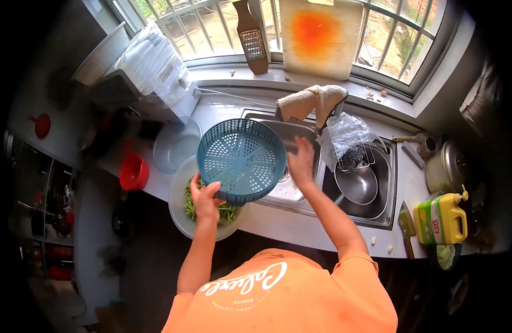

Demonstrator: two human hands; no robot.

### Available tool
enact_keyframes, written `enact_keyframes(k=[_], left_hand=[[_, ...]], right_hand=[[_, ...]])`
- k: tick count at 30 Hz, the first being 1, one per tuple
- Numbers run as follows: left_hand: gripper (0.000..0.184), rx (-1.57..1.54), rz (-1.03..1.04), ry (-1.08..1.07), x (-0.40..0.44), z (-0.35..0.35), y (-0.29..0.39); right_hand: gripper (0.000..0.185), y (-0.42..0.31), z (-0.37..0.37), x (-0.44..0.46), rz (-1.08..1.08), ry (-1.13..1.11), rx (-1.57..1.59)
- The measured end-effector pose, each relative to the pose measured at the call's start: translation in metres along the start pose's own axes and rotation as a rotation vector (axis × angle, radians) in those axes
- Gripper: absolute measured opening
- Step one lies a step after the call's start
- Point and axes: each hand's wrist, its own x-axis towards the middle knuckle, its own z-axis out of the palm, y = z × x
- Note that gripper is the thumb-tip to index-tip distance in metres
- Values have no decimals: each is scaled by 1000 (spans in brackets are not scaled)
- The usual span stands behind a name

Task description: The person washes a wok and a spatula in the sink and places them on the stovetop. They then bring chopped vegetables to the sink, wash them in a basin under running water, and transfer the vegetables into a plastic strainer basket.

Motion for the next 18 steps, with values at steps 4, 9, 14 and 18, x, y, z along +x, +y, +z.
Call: enact_keyframes(k=[4, 9, 14, 18], left_hand=[[80, -7, -39, 1, 22, 34, -30], [81, -2, 54, -12, 51, 57, -71], [85, 36, 92, -13, 63, 80, -98], [86, -26, 56, -40, 63, 94, -115]], right_hand=[[56, 22, -25, 40, -76, 79, -260], [53, 58, -21, 52, -13, -219, -145], [31, -13, -43, 34, -322, -294, -87], [35, -8, -6, 44, -5, -667, 50]])
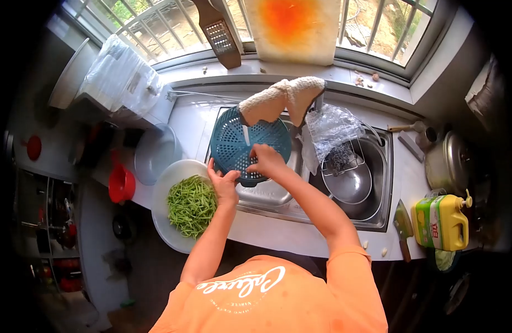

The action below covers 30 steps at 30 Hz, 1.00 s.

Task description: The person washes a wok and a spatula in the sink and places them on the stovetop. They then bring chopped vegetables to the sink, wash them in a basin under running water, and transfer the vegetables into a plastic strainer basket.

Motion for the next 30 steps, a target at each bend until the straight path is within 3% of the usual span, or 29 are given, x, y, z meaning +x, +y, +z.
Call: enact_keyframes(k=[2, 6, 8, 10, 12, 14, 16, 18, 20, 23, 24, 26, 28, 30], left_hand=[[86, 2, 41, -3, 4, 0, -7], [86, 84, 78, 25, 10, -3, -15], [86, 58, 73, 45, 15, -2, -19], [86, -10, 46, 65, 16, -1, -16], [83, 60, 101, 50, 17, -8, -25], [86, 85, 87, 37, 4, 1, -10], [88, 145, 102, 24, 4, 3, -11], [87, 114, 56, 34, 13, 0, -17], [84, -11, -48, -21, 11, 2, -10], [83, 1, -126, -47, 11, -8, -7], [83, 3, -169, -57, 14, -6, -4], [85, 19, -200, -78, 18, -2, 3], [85, -2, -156, -73, 16, 2, 1], [86, 52, -182, -15, 15, 2, 9]], right_hand=[[41, 41, 13, 26, 54, 37, 89], [23, 58, 21, 43, 129, 224, 186], [17, 56, 42, 42, -6, 503, -339], [15, 18, 29, 24, -60, -34, -14], [15, 32, 26, 29, -51, 6, 128], [21, 64, 20, 45, 150, 278, -122], [32, 57, 35, 48, 148, 474, -308], [46, 32, 56, 37, -44, 326, -436], [57, 12, 45, 26, -544, -268, 27], [66, 22, 42, 28, -608, -344, -34], [66, 20, 36, 31, -608, -337, -37], [71, 16, 21, 34, -518, -184, -404], [73, 31, 10, 56, -256, -75, -458], [70, 45, 7, 58, -158, 22, -469]])
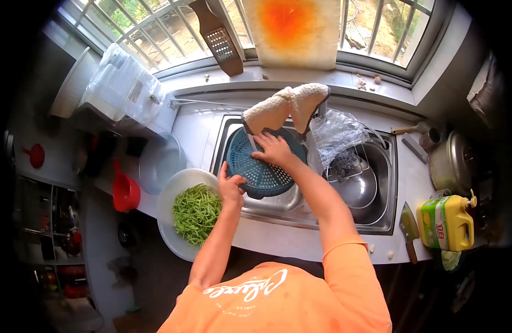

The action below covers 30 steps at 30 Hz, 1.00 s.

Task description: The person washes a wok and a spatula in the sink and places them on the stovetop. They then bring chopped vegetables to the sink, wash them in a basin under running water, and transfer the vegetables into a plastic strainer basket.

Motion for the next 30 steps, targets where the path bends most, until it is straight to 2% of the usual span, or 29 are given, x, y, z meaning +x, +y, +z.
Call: enact_keyframes(k=[2, 4, 5, 6, 8, 9, 11, 12, 14, 15, 16, 18, 21, 23, 26, 27, 28, 29, 30], left_hand=[[86, 30, -36, 49, 3, 9, 0], [82, -139, 134, 150, 9, 15, -5], [81, -78, 171, 166, 9, 17, -5], [81, -76, 168, 165, 13, 14, -10], [83, -142, 264, 163, 27, 8, -21], [81, -125, 91, 102, 12, 10, -2], [81, -149, 91, 26, 21, 0, -15], [80, -180, 96, -51, 23, -2, -18], [79, -31, 44, -26, 6, 3, -5], [79, -52, 34, -25, 7, -3, -6], [78, -70, 18, -23, 8, -8, -7], [77, -91, 41, -1, 8, -10, -9], [76, -133, 128, 47, 4, 0, -1], [77, -144, 215, 76, 5, 6, 5], [79, -188, 259, 109, 2, 19, 8], [81, -78, 367, 135, 11, 18, 2], [81, -46, 346, 107, 12, 18, 6], [80, 1, 376, 81, 12, 19, 4], [79, 54, 409, 57, 11, 19, 4]], right_hand=[[66, -5, 13, -4, 138, 128, -31], [65, -31, 4, -12, 483, 64, 12], [64, -38, 2, -14, 544, -70, 77], [53, -46, 1, -16, 495, -253, 96], [43, -74, -27, -27, 121, -405, 126], [43, -74, -20, -26, 130, -407, 129], [40, -72, 2, -21, -383, -2, 529], [40, -66, 10, -18, -379, 4, 531], [43, -55, 16, -4, -318, 22, 464], [47, -58, 6, -3, -261, -3, 290], [52, -49, 10, 5, -299, 106, 333], [47, -33, 7, 6, -134, 115, 109], [30, -8, 8, 5, 96, 210, -258], [17, 2, 10, -6, 150, 232, -311], [11, -12, 8, -28, 196, 281, -318], [12, -22, 11, -38, 298, 218, -256], [14, -27, 13, -47, 297, 84, -216], [19, -49, -8, -56, 349, -64, -151], [22, -56, -14, -53, 342, -285, 63]])
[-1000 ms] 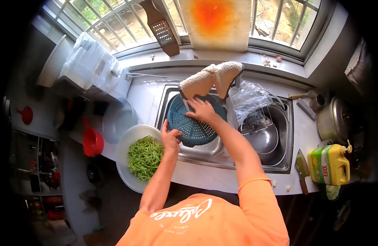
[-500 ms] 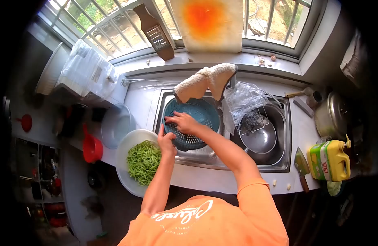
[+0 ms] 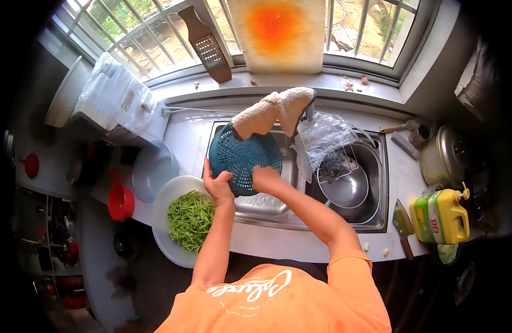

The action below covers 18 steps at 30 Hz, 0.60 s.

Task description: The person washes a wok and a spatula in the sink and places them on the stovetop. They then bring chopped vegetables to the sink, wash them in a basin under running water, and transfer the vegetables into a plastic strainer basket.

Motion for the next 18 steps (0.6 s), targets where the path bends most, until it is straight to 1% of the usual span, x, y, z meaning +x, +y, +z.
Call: enact_keyframes(k=[2, 3, 4, 5, 6, 7, 8, 10, 12, 13, 14, 16, 17, 18], left_hand=[[78, -11, -19, -2, -1, 1, 2], [78, -26, -38, 4, -2, 2, 3], [78, -23, -39, 1, 1, 0, 0], [78, -7, 10, -15, 6, -4, -6], [78, 7, 61, -28, 9, -8, -11], [78, 139, 75, -8, 8, -10, -11], [78, 138, 81, -7, 7, -11, -11], [78, -7, -33, 41, 5, -13, -6], [77, -25, -31, 72, 10, -22, -9], [77, -77, -59, 106, 7, -20, 0], [78, -130, -85, 140, 5, -19, 6], [79, -80, -76, 153, 2, -19, 9], [79, -115, -78, 165, 1, -20, 10], [79, -149, -79, 176, 0, -20, 12]], right_hand=[[22, -9, 2, -6, -172, 12, 244], [22, -7, 2, -7, -166, 15, 249], [22, -3, 5, -6, -199, -16, 527], [23, 1, 8, -5, -232, -51, 805], [21, 10, 15, 4, -192, 18, 559], [22, 15, 13, 9, -111, 122, 208], [24, 21, 11, 11, -22, 224, -141], [29, 43, 12, 21, -171, 537, -290], [40, 43, 4, 24, -257, 865, -101], [45, 43, -7, 21, -300, 967, -143], [45, 37, -11, 14, -309, 956, -144], [52, 28, -20, 1, -78, 999, -66], [61, 40, -6, 10, -17, 923, -32], [61, 44, 1, 14, -22, 922, -32]])
